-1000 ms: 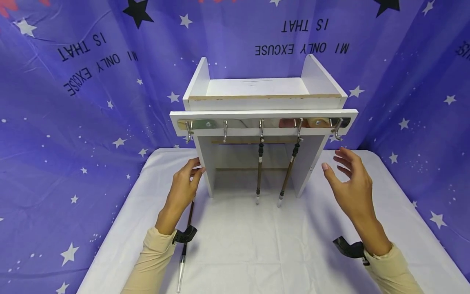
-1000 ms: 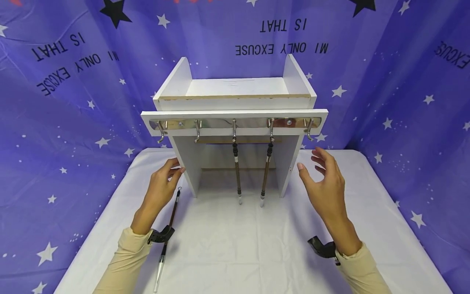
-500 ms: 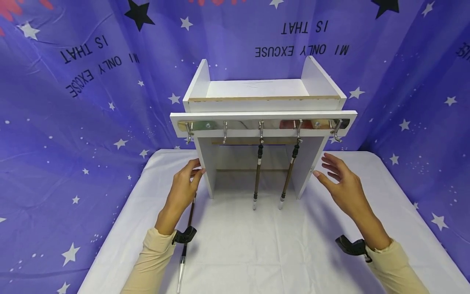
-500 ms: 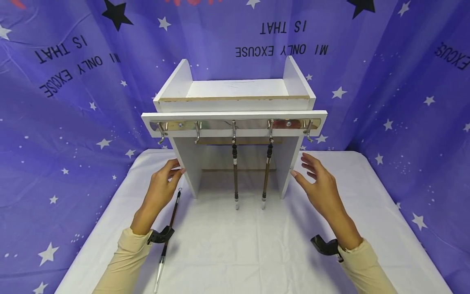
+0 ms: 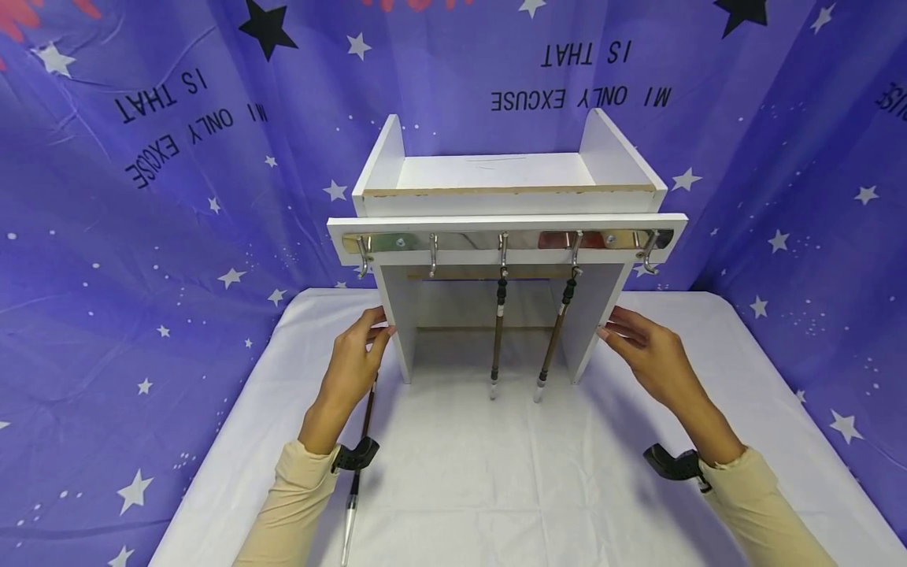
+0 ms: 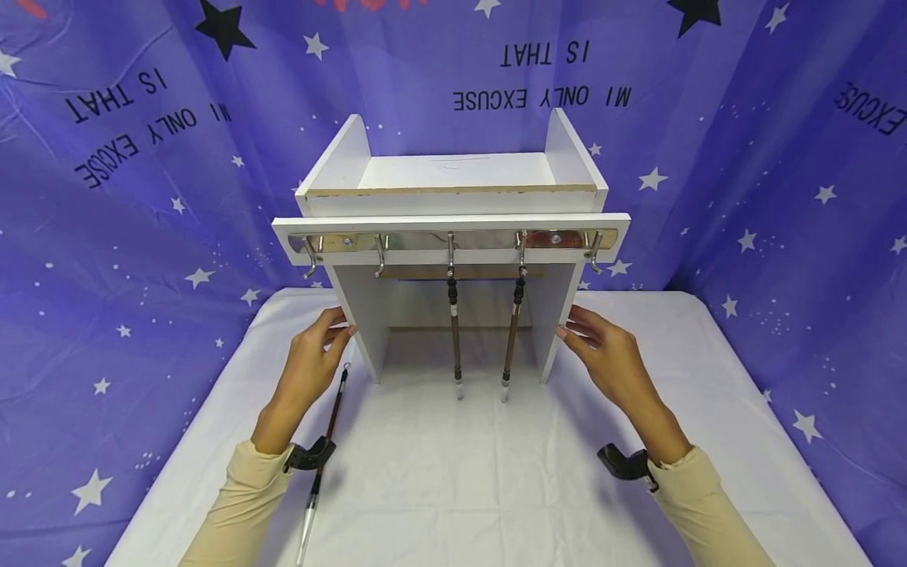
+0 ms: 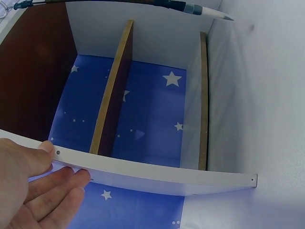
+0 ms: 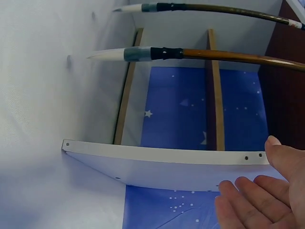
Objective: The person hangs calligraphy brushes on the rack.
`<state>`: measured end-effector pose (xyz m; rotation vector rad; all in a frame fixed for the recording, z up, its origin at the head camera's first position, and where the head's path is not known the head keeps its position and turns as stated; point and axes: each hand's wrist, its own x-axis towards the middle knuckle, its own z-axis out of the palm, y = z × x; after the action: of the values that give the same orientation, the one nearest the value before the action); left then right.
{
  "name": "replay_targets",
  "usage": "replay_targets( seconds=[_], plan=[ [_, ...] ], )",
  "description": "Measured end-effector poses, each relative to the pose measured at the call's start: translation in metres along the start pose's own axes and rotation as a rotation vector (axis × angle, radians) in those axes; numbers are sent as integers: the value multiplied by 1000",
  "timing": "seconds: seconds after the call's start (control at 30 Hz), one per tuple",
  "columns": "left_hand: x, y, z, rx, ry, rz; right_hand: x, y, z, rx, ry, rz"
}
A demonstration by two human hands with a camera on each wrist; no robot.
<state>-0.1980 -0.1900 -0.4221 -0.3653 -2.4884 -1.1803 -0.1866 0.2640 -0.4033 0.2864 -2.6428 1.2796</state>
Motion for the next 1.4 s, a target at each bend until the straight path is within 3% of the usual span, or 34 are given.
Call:
replay_targets(
  seconds=[1.13, 1.4],
  plan=[
    [0, 1, -1, -3, -1, -8, 9, 11, 9, -13, 25, -28],
    [-2, 4, -2, 48, -8, -22, 8, 10, 9, 1, 24, -28]
  ],
)
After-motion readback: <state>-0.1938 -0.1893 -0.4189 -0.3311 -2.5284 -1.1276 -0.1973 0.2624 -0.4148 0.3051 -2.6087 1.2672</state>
